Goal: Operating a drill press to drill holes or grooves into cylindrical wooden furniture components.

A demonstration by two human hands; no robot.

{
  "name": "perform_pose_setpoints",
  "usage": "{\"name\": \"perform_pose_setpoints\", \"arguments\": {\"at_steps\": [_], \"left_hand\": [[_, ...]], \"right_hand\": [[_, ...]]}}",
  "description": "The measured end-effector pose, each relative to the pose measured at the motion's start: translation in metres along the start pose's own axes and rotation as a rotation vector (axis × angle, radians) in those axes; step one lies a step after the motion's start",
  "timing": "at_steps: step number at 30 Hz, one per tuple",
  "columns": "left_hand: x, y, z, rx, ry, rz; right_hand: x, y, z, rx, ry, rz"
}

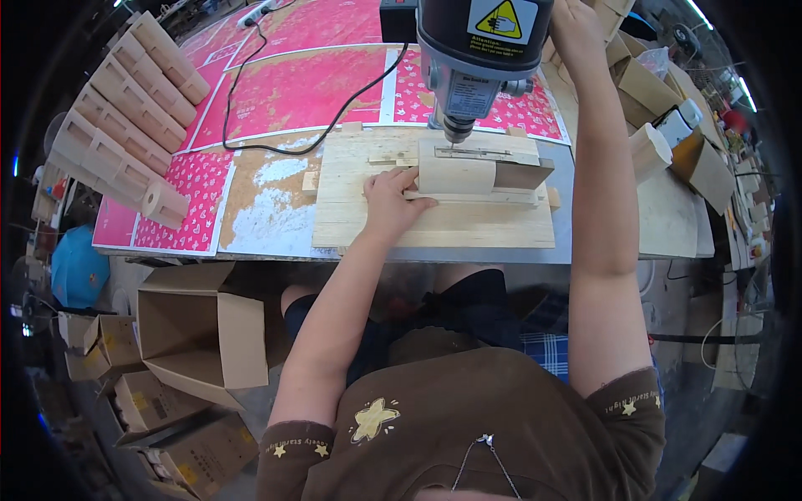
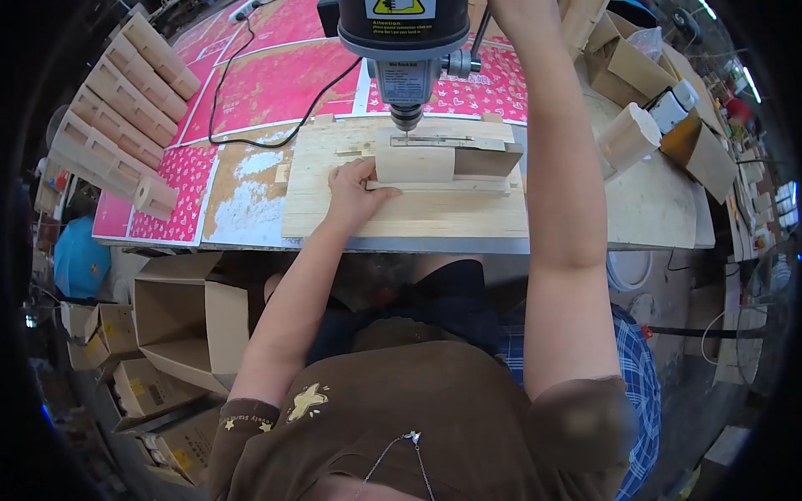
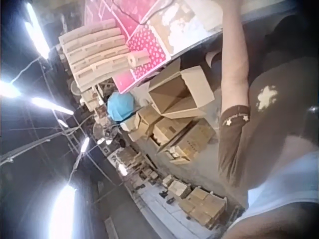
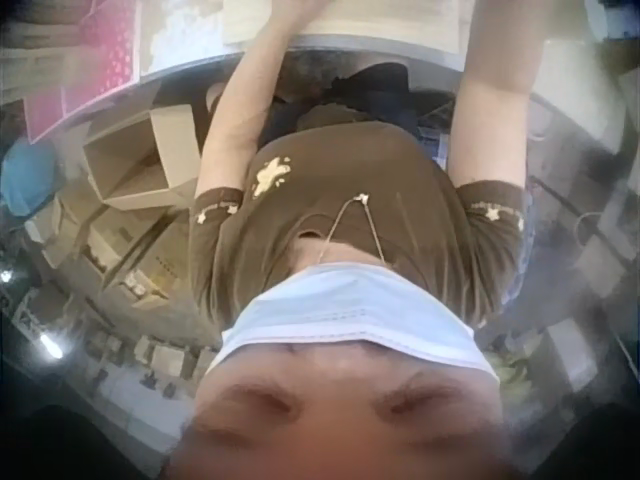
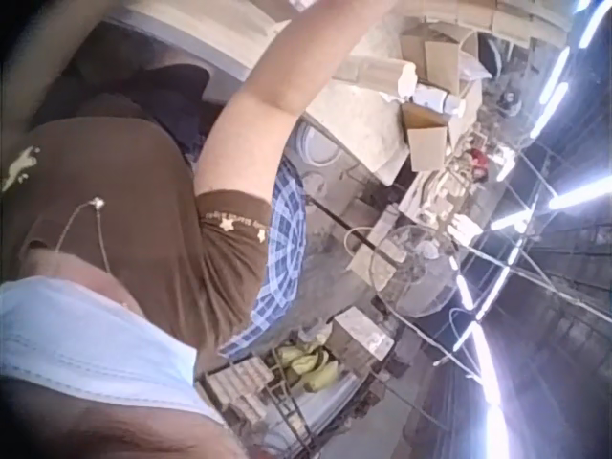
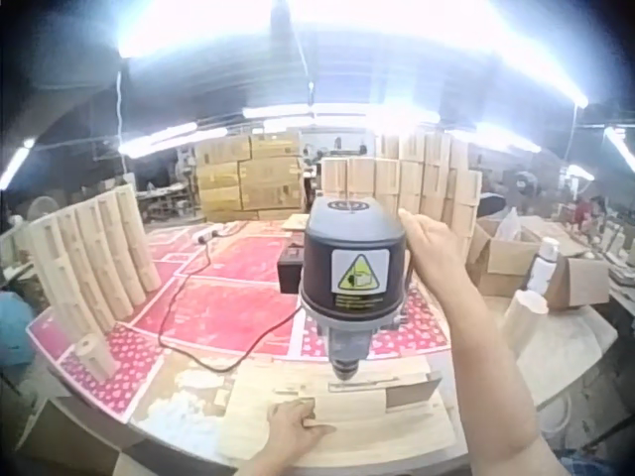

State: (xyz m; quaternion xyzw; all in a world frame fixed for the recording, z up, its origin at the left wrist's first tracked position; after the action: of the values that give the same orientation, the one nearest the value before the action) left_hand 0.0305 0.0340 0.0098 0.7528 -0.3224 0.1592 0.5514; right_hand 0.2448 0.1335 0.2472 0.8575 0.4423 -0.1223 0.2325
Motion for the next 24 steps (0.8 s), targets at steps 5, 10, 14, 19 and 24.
{"name": "perform_pose_setpoints", "arguments": {"at_steps": [5,10,14,19,24], "left_hand": [[0.005,0.012,0.002,-0.057,0.124,0.088],[-0.016,0.003,0.003,0.073,0.048,0.303],[-0.016,0.064,0.024,-0.013,0.023,0.278],[-0.057,0.165,0.070,0.108,0.432,0.839],[-0.056,0.205,0.104,0.349,0.720,1.098]], "right_hand": [[0.011,0.022,0.060,-0.261,-0.330,-0.435],[0.040,0.031,0.180,-0.617,-0.450,-0.163],[0.029,0.043,0.209,-0.615,-0.612,-0.282],[0.008,0.066,0.229,-0.543,-0.889,-0.504],[-0.025,0.033,0.255,-0.566,-1.126,-0.670]]}}
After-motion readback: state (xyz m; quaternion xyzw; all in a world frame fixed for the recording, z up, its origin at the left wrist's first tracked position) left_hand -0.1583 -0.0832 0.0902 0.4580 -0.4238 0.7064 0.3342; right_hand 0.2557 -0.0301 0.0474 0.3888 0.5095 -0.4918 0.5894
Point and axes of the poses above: each hand's wrist, its own z-axis away from the middle knuckle, its own y-axis out of the back of the hand, x = y × z, the point moved 2 cm from there along -z, towards the middle knuckle, and after that the axes turned 6 degrees about -z, right-handed, at the moved point
